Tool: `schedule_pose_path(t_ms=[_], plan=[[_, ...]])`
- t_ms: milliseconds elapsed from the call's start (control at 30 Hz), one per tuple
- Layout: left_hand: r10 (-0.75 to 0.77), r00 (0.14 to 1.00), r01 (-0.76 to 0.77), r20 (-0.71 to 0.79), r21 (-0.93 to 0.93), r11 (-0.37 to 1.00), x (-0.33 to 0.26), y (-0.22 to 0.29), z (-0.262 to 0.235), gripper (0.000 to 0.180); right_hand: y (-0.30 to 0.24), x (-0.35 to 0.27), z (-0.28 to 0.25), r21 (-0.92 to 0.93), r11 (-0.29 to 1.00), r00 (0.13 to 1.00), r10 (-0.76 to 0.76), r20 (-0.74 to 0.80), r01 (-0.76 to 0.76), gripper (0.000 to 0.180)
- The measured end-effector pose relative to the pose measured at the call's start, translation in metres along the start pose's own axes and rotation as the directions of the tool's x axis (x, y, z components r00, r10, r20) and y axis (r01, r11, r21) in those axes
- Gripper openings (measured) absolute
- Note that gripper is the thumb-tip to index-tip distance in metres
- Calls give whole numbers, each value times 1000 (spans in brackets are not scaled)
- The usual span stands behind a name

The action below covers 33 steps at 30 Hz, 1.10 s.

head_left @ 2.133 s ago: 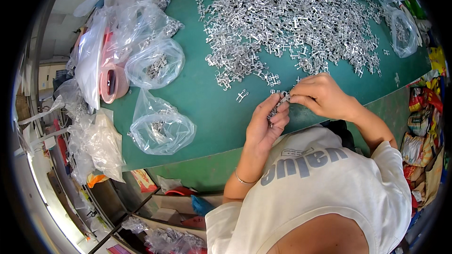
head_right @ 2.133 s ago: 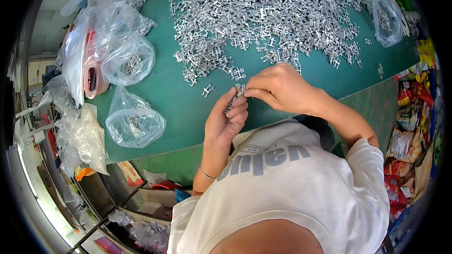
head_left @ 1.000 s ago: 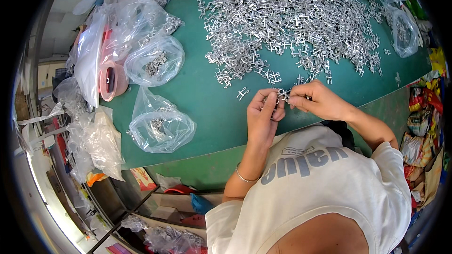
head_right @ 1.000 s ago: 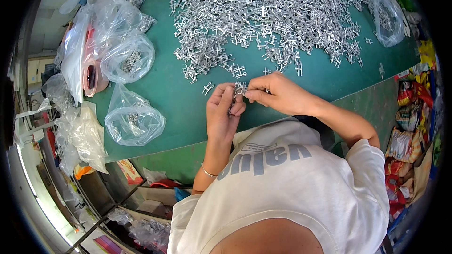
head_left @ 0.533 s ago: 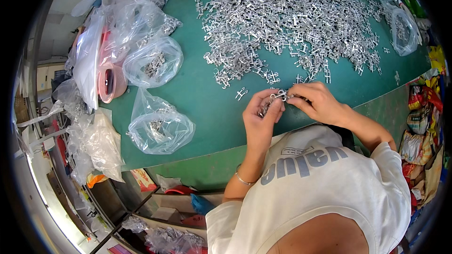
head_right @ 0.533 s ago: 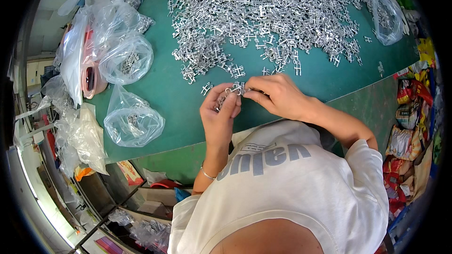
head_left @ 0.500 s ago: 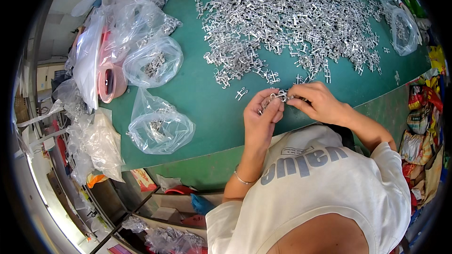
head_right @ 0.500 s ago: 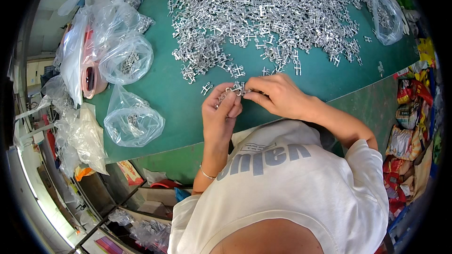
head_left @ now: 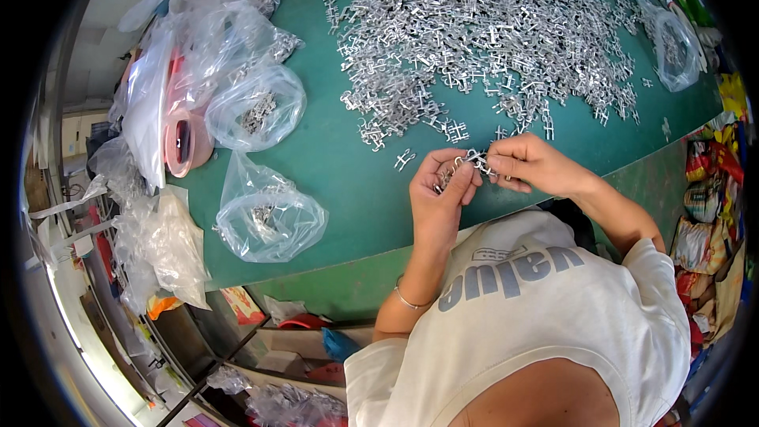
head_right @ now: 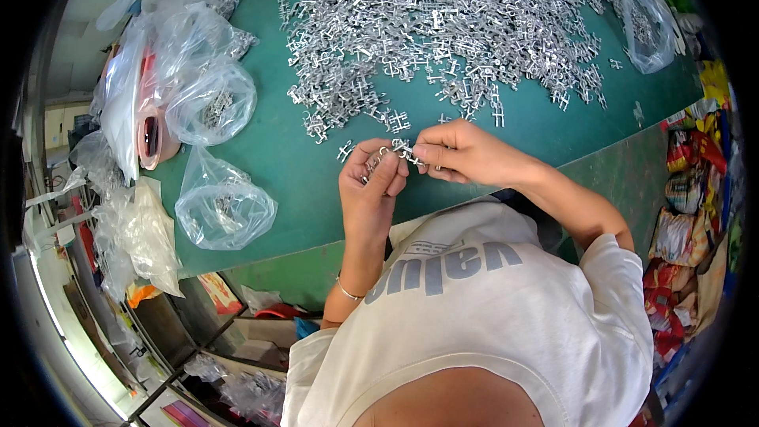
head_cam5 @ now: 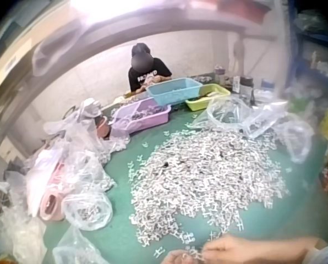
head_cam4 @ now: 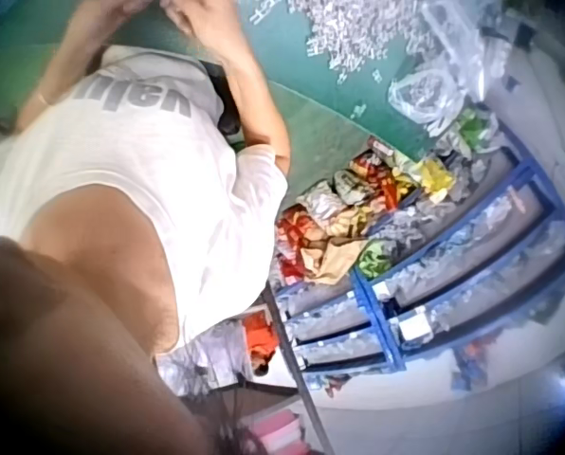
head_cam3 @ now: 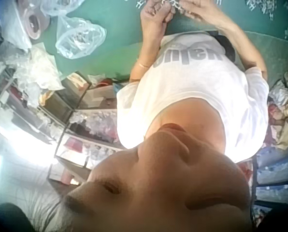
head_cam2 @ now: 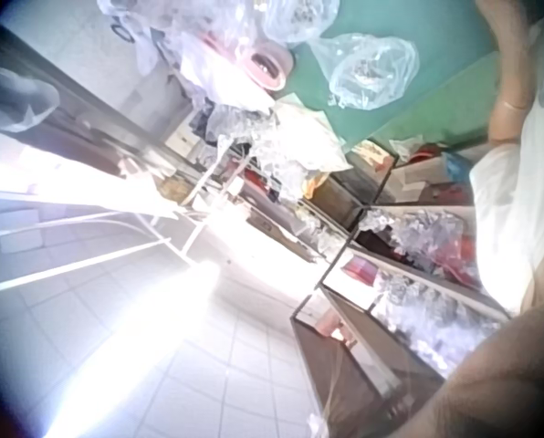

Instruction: The person sorts through a large pile of silver-colored H-shaped metal hardware components on a green workbench, picking up individual pieces by hand and grouping some together.

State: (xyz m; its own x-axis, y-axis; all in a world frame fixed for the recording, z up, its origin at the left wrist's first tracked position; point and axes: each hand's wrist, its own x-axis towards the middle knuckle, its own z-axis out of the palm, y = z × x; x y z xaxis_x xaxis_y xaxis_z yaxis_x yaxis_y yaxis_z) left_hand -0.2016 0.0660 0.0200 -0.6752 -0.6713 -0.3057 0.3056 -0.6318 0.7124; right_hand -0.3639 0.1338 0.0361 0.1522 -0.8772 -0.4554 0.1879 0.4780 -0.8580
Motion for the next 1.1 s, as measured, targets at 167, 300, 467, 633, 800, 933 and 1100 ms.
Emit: schedule_pose_path(t_ms=[167, 300, 467, 633, 800, 933, 1100], plan=[[-77, 996, 81, 42, -127, 989, 3, -6, -4, 13, 16, 4, 8, -550, 747, 824, -539, -172, 373, 12], [-391, 891, 451, 231, -560, 695, 11, -7, -21, 12, 11, 5, 11, -934, 157, 552, -833, 49, 320, 11], [111, 993, -106, -26, 144, 984, 2, -11, 1, 11, -2, -6, 5, -413, 880, 934, -321, -157, 233, 17], [12, 1000, -10, -18, 109, 994, 3, -8, 3, 11, 9, -4, 1, -190, 958, 961, -242, -132, 215, 21], [-251, 968, 240, -8, -256, 936, 8, -7, -7, 9, 22, 3, 8, -835, 441, 673, -730, -121, 329, 22], [378, 925, -335, 37, 551, 764, -8, -9, 8, 9, 1, -6, 1, -12, 999, 998, -42, -42, 41, 19], [-48, 999, 46, 10, 181, 982, 7, 1, -5, 9, 6, -6, 8, -468, 853, 906, -365, -217, 231, 17]])
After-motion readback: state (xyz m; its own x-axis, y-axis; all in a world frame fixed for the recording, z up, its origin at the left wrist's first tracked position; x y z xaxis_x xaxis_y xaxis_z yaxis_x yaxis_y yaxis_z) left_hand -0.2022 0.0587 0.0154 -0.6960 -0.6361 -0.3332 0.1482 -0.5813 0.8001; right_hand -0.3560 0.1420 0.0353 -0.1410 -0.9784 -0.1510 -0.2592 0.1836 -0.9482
